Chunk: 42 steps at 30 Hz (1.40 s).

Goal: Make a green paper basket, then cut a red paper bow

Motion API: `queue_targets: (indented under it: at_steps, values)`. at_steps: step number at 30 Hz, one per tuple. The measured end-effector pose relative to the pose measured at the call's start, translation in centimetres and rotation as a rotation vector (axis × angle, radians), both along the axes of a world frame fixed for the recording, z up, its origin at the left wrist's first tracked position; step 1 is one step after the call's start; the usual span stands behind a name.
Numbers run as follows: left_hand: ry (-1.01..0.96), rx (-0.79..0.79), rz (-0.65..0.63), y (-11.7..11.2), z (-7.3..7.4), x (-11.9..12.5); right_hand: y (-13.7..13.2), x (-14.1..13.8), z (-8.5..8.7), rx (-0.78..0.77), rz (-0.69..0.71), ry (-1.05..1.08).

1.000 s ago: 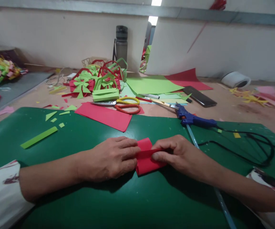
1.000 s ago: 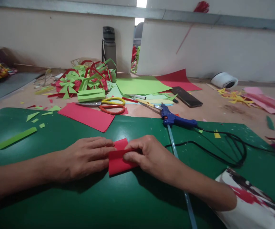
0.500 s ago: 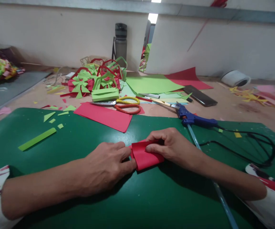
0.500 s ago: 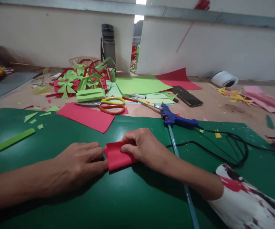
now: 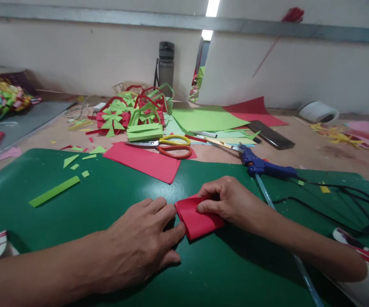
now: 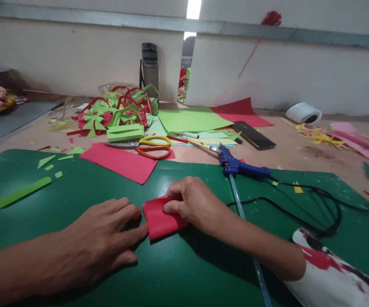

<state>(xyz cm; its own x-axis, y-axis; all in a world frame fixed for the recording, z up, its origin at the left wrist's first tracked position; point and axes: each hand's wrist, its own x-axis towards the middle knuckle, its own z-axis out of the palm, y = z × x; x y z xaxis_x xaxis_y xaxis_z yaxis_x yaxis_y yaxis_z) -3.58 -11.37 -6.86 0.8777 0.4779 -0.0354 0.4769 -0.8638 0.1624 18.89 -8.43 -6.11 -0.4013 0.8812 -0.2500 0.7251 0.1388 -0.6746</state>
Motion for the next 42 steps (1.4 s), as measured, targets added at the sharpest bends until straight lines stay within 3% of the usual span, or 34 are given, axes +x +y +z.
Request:
queue_targets:
  at_steps: [8,11,15,23,42]
  values:
    - [-0.087,0.069,0.030,-0.3,-0.5,-0.2,0.3,-0.3,0.4,0.134,0.012,-0.081]
    - [-0.235,0.153,0.062,-0.5,-0.4,-0.3,0.2,-0.3,0.3,0.141,0.002,-0.083]
    - [-0.382,0.255,-0.003,-0.8,0.3,-0.2,0.2,-0.3,0.2,0.120,0.001,-0.096]
    - [-0.100,0.162,-0.164,-1.2,1.2,0.5,0.2,-0.4,0.1,0.113,-0.036,-0.098]
    - [-0.082,0.162,-0.124,-1.3,-0.4,0.9,0.0,-0.7,0.3,0.135,-0.048,-0.178]
